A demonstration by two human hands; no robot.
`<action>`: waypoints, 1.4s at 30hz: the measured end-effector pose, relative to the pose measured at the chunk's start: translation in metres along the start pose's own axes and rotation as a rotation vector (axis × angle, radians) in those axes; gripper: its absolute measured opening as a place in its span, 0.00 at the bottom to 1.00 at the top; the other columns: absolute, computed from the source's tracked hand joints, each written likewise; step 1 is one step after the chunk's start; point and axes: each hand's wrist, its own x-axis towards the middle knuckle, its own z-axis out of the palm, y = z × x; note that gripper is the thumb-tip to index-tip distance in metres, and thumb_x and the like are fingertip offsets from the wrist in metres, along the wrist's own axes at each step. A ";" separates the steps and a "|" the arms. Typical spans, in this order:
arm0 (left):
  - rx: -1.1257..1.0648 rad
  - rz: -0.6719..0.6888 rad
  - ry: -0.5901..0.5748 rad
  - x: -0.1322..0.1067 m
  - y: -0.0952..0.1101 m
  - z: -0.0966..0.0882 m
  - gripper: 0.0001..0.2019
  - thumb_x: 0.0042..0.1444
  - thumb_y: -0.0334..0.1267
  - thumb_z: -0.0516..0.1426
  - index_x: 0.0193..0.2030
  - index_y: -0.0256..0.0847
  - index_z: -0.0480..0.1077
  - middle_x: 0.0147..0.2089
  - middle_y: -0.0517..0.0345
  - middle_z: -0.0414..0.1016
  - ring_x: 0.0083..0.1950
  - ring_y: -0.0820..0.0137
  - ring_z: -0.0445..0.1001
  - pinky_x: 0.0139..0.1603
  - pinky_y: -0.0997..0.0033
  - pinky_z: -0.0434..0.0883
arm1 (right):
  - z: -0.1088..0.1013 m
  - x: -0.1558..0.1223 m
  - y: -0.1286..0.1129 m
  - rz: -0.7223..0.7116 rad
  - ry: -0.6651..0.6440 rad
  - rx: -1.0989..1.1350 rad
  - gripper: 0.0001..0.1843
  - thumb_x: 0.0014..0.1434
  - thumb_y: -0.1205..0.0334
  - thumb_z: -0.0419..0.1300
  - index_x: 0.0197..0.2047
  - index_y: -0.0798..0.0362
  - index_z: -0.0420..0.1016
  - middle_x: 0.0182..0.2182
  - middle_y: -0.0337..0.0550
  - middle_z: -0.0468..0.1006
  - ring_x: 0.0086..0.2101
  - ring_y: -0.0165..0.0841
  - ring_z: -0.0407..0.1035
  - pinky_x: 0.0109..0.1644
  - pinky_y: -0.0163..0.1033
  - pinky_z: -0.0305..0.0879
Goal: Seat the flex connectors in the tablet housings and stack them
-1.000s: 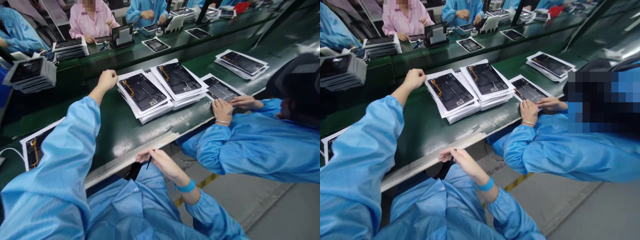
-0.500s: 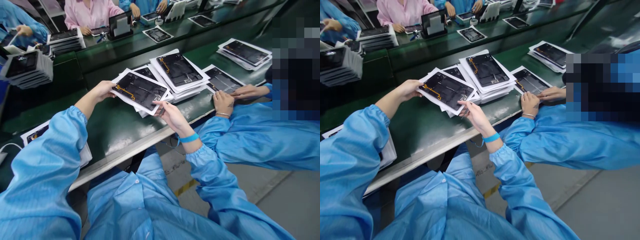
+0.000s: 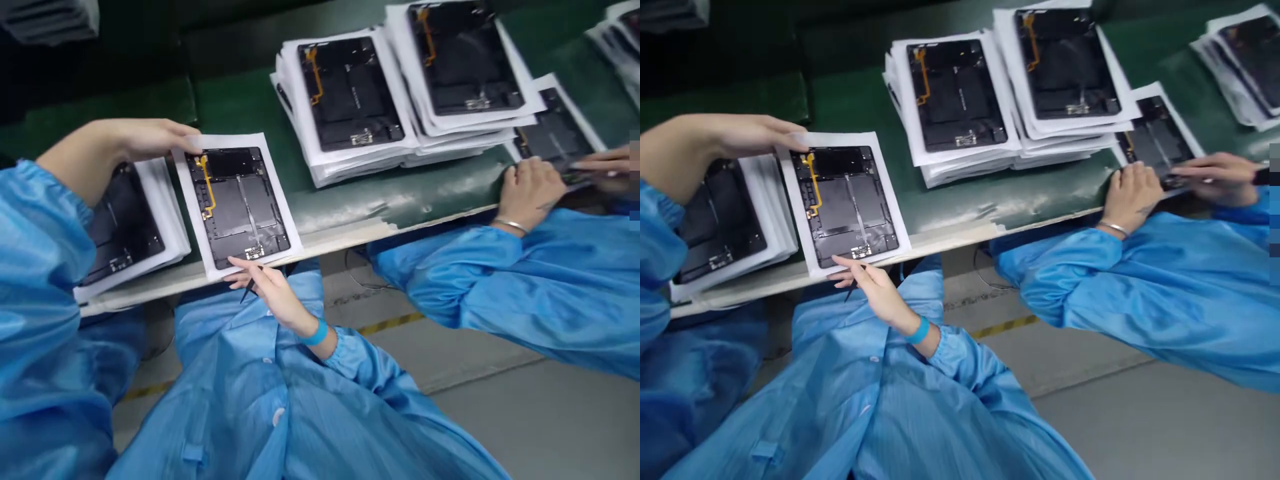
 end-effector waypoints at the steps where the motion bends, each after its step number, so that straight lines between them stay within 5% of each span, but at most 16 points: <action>1: 0.005 -0.011 -0.052 0.004 -0.005 0.004 0.12 0.75 0.24 0.60 0.58 0.31 0.85 0.45 0.58 0.85 0.46 0.72 0.78 0.69 0.58 0.75 | 0.004 0.002 0.005 0.035 -0.031 0.015 0.45 0.72 0.23 0.60 0.72 0.50 0.82 0.58 0.52 0.90 0.55 0.41 0.84 0.69 0.49 0.78; 5: 0.116 0.029 -0.099 0.010 -0.008 0.014 0.18 0.77 0.29 0.60 0.68 0.30 0.81 0.59 0.50 0.84 0.62 0.59 0.77 0.79 0.49 0.66 | -0.001 -0.001 -0.006 0.089 -0.181 -0.149 0.39 0.73 0.24 0.59 0.65 0.48 0.86 0.62 0.51 0.86 0.58 0.42 0.83 0.67 0.47 0.79; 9: 0.269 0.140 0.130 -0.038 0.006 0.034 0.30 0.79 0.34 0.58 0.83 0.27 0.66 0.79 0.31 0.64 0.84 0.27 0.54 0.84 0.20 0.45 | -0.032 -0.004 -0.054 -0.063 -0.228 -0.509 0.36 0.78 0.28 0.56 0.50 0.52 0.90 0.47 0.47 0.83 0.45 0.36 0.78 0.59 0.44 0.77; 10: 0.292 0.173 0.176 -0.057 0.008 0.045 0.30 0.79 0.37 0.57 0.83 0.28 0.66 0.79 0.31 0.63 0.85 0.25 0.51 0.84 0.20 0.44 | -0.041 -0.001 -0.066 -0.114 -0.194 -0.563 0.36 0.79 0.29 0.55 0.46 0.51 0.89 0.44 0.45 0.83 0.45 0.35 0.78 0.59 0.43 0.75; 12: 0.316 0.264 0.195 -0.096 0.007 0.076 0.26 0.79 0.45 0.58 0.77 0.35 0.75 0.72 0.36 0.72 0.81 0.30 0.61 0.82 0.26 0.57 | -0.058 0.011 -0.086 -0.213 -0.095 -0.660 0.34 0.80 0.30 0.54 0.43 0.51 0.86 0.40 0.42 0.83 0.42 0.34 0.77 0.54 0.41 0.73; 15: 0.272 0.508 0.277 -0.140 -0.005 0.137 0.19 0.77 0.50 0.59 0.67 0.49 0.81 0.58 0.43 0.81 0.66 0.40 0.76 0.63 0.38 0.74 | -0.077 0.039 -0.098 -0.356 0.006 -0.834 0.32 0.80 0.31 0.56 0.44 0.51 0.83 0.34 0.38 0.82 0.36 0.31 0.76 0.46 0.38 0.69; 18: 0.199 0.587 0.446 -0.159 -0.016 0.191 0.16 0.80 0.45 0.57 0.65 0.48 0.80 0.58 0.43 0.84 0.59 0.45 0.78 0.53 0.41 0.75 | -0.085 0.063 -0.096 -0.406 -0.035 -0.938 0.33 0.79 0.29 0.56 0.43 0.52 0.80 0.32 0.37 0.82 0.35 0.31 0.78 0.45 0.37 0.67; 21: 0.153 0.556 0.550 -0.161 -0.018 0.220 0.13 0.79 0.43 0.59 0.64 0.50 0.81 0.59 0.45 0.85 0.61 0.47 0.79 0.55 0.40 0.74 | -0.086 0.072 -0.093 -0.379 -0.087 -0.999 0.35 0.79 0.27 0.53 0.42 0.51 0.79 0.30 0.37 0.82 0.35 0.33 0.77 0.47 0.38 0.67; 35: 0.044 0.550 0.560 -0.153 -0.019 0.226 0.10 0.78 0.42 0.62 0.59 0.60 0.84 0.58 0.52 0.85 0.62 0.49 0.78 0.59 0.38 0.71 | -0.088 0.065 -0.100 -0.294 -0.126 -1.041 0.37 0.79 0.26 0.51 0.38 0.49 0.81 0.28 0.37 0.82 0.37 0.36 0.74 0.58 0.46 0.67; 42: 0.163 0.628 0.529 -0.153 -0.024 0.222 0.14 0.78 0.38 0.62 0.63 0.62 0.81 0.61 0.53 0.86 0.61 0.52 0.82 0.53 0.44 0.73 | -0.095 0.055 -0.090 -0.357 0.067 -0.933 0.35 0.80 0.27 0.52 0.40 0.49 0.80 0.29 0.36 0.79 0.36 0.34 0.75 0.55 0.44 0.70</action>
